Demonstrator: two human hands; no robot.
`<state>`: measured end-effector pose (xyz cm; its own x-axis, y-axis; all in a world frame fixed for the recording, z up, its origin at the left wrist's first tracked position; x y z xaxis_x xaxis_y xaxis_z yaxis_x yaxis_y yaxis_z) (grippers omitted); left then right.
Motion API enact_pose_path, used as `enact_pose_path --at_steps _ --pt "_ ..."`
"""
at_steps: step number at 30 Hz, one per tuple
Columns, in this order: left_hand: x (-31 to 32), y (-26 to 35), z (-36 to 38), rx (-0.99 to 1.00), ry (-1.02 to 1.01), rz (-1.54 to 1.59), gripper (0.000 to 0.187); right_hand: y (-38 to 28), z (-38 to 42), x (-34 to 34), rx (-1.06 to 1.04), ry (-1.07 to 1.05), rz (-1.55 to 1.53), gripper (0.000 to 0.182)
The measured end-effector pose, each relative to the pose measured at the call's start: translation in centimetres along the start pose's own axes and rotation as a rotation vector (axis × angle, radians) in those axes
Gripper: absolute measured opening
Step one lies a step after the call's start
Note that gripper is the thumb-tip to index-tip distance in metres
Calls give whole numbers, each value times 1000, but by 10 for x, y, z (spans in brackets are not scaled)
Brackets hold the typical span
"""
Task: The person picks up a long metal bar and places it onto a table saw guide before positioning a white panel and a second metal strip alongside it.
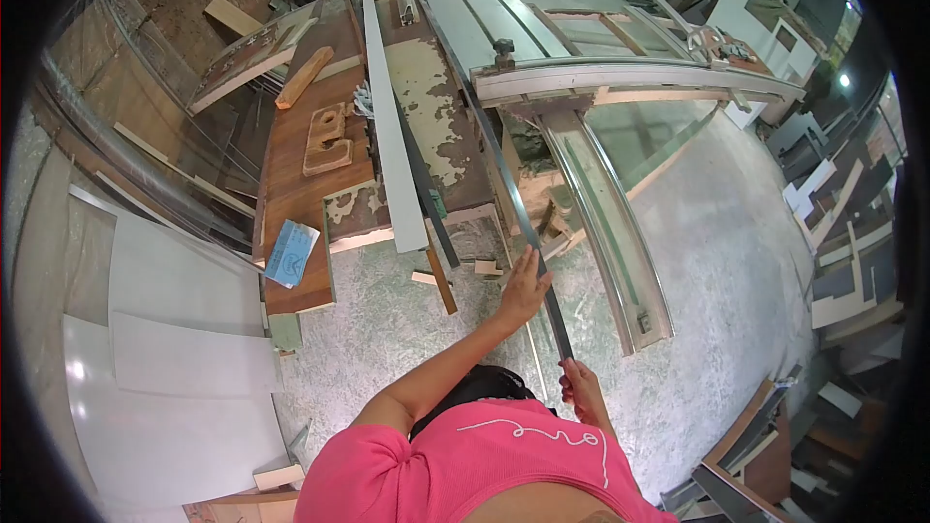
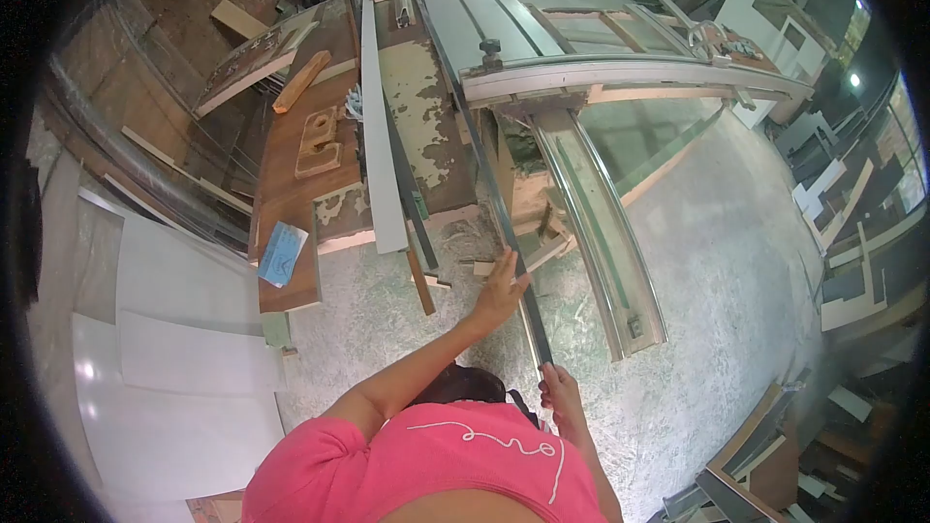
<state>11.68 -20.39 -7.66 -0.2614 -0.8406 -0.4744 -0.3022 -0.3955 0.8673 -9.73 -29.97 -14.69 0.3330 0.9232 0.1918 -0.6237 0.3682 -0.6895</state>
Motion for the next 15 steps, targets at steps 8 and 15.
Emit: enact_pose_path --at_steps 8,15 --pt "-1 -8 -12 14 -83 -233 58 -23 -38 22 -56 -72 19 33" --pt "-17 -20 -49 -25 -174 -541 59 -40 -72 51 -76 -120 3 36"
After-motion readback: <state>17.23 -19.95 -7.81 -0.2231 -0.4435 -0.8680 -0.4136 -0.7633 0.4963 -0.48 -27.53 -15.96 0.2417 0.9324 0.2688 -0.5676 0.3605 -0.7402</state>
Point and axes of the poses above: each hand's wrist, its own z-axis away from the middle knuckle, its own x-axis out of the palm, y = z × x, the point moved 10 cm from there along -z, towards the middle knuckle, and after that the axes turned 4 degrees about z, right-handed, at the moved point
